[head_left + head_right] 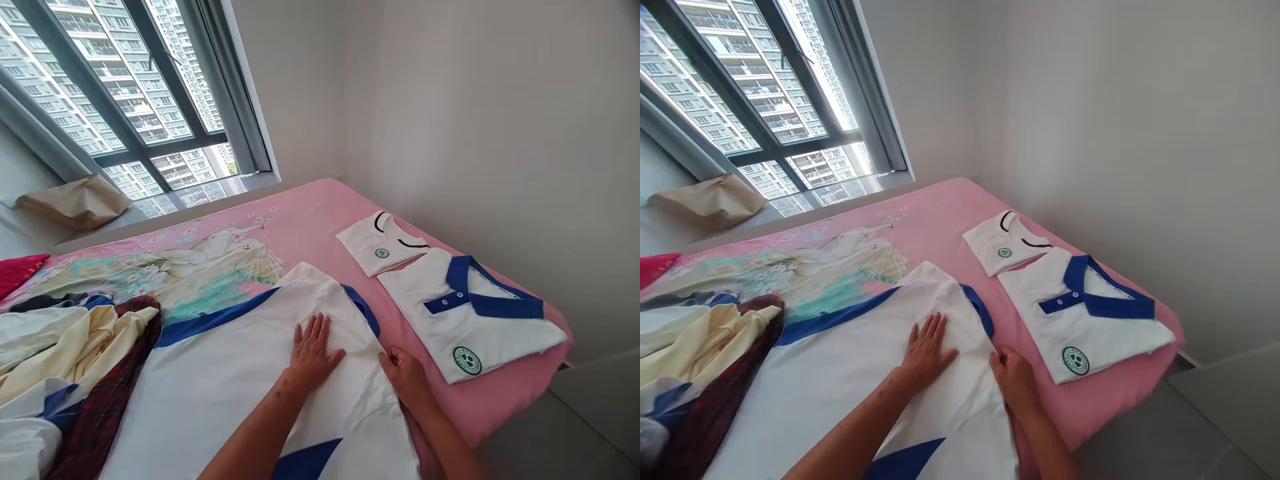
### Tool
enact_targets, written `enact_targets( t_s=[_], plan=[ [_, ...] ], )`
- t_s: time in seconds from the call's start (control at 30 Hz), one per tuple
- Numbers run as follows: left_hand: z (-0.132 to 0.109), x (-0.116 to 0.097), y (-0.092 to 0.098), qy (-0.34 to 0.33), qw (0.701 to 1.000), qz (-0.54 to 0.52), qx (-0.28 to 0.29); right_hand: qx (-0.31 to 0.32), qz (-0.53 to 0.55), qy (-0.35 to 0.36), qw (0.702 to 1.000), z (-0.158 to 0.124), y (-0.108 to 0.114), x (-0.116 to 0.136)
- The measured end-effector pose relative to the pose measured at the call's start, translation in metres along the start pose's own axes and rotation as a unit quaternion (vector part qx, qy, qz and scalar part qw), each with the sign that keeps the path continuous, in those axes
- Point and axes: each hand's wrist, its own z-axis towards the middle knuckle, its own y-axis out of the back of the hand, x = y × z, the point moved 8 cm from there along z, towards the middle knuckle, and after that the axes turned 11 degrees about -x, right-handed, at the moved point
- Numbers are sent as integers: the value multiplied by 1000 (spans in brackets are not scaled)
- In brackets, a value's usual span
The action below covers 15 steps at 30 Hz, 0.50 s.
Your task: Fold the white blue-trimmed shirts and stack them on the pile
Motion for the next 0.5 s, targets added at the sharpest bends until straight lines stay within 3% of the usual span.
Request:
enact_targets(
  t_s=[0.1, 0.17, 0.23, 0.3, 0.4, 0.47, 0.5],
  plan=[
    [-15, 3, 3, 19, 1000, 5, -7, 8, 4, -11, 1000, -1, 1, -1],
    [-33, 23, 9, 49, 999, 15, -19, 13, 15, -3, 1000, -3, 3, -1],
    [-57, 63, 17, 106, 994, 28, -26, 18, 26, 3, 999, -5, 5, -4],
    [-89, 117, 24, 183, 982, 44, -25, 20, 29, 4, 999, -9, 7, -8],
    [-149, 193, 37, 319, 944, 79, -32, 22, 24, 4, 999, -14, 9, -9],
    [-191, 218, 48, 377, 917, 117, -52, 27, 22, 8, 999, -18, 9, -5],
    [-208, 218, 51, 373, 916, 131, -60, 29, 20, 10, 999, -19, 9, -3]
  ],
)
